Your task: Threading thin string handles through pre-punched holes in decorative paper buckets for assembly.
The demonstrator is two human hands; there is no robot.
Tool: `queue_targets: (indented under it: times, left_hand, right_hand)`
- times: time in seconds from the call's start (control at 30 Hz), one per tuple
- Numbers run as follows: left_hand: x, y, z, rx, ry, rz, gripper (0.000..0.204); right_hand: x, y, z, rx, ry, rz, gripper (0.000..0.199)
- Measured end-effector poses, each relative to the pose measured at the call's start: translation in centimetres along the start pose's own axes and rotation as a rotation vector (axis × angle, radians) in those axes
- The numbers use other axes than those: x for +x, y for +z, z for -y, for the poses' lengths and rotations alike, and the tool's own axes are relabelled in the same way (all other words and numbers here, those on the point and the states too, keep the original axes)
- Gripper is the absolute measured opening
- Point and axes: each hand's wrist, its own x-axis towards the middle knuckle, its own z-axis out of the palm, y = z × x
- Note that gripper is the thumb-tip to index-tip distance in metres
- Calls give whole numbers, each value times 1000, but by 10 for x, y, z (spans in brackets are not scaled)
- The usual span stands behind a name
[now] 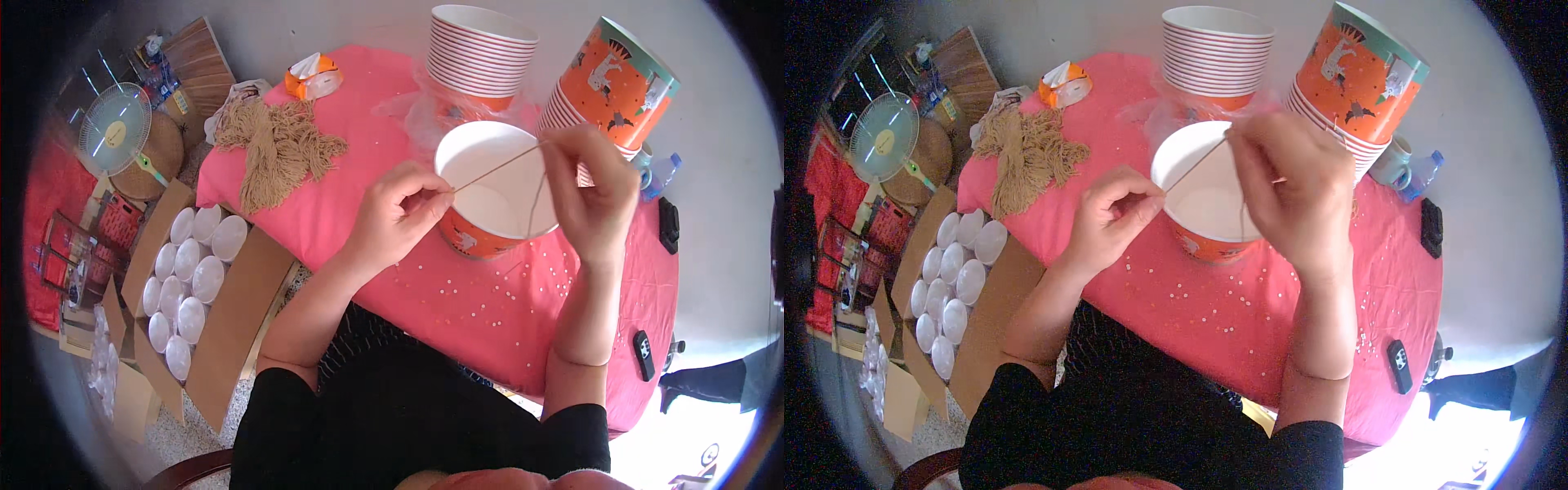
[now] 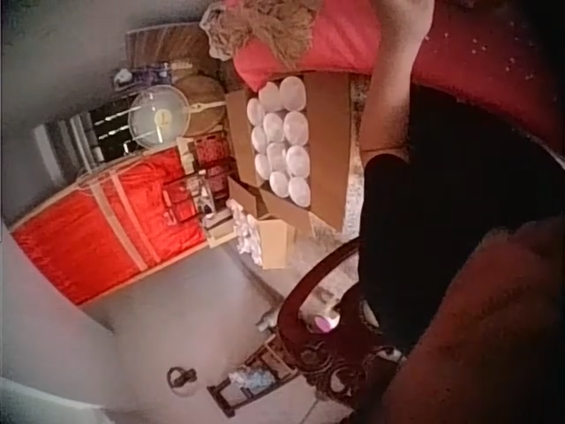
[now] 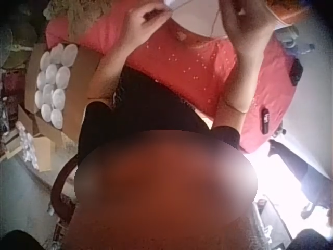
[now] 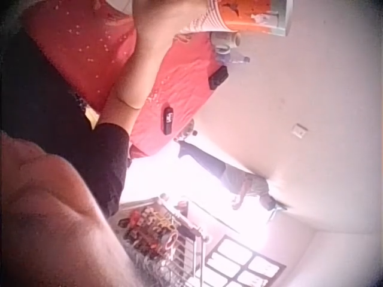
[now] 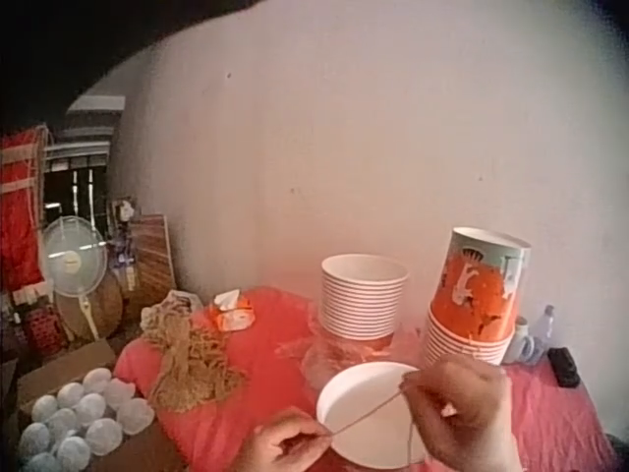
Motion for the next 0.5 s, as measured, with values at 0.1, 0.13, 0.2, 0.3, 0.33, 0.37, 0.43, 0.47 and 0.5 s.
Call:
queue_targets:
  times: [0.1,0.13,0.2,0.3,0.33,0.37,0.43,0.47,0.5]
  left_hand:
    - [-1,1,3,33,-16,31,9]
    - [-1,1,2,-4,-42,37,9]
    - [-3,1,3,-37,-68,42,9]
    - [-7,-1,7,-333,-253,-14,15]
    - [-8,-4,3,-338,-263,-49,14]
    - [-10,-8,1,-304,-287,-64,15]
    - [-16,-2,-1,-59,-56,-137,15]
    - [-18,1,-5,22,34,-94,16]
    - [-23,6,-14,62,90,-40,17]
  right_hand:
    - [0,-5,1,6,54,-50,4]
    - [-1,-3,1,5,55,-50,4]
    - [-1,1,2,42,109,-56,4]
    - [-2,1,-3,78,98,-51,4]
    - [-2,0,-3,76,100,-53,4]
    - [-1,-1,-1,79,119,-40,4]
    - [-1,-2,-1,79,140,-30,4]
    - [0,-3,-1,85,140,-30,3]
    - [-1,-2,-1,98,139,-28,3]
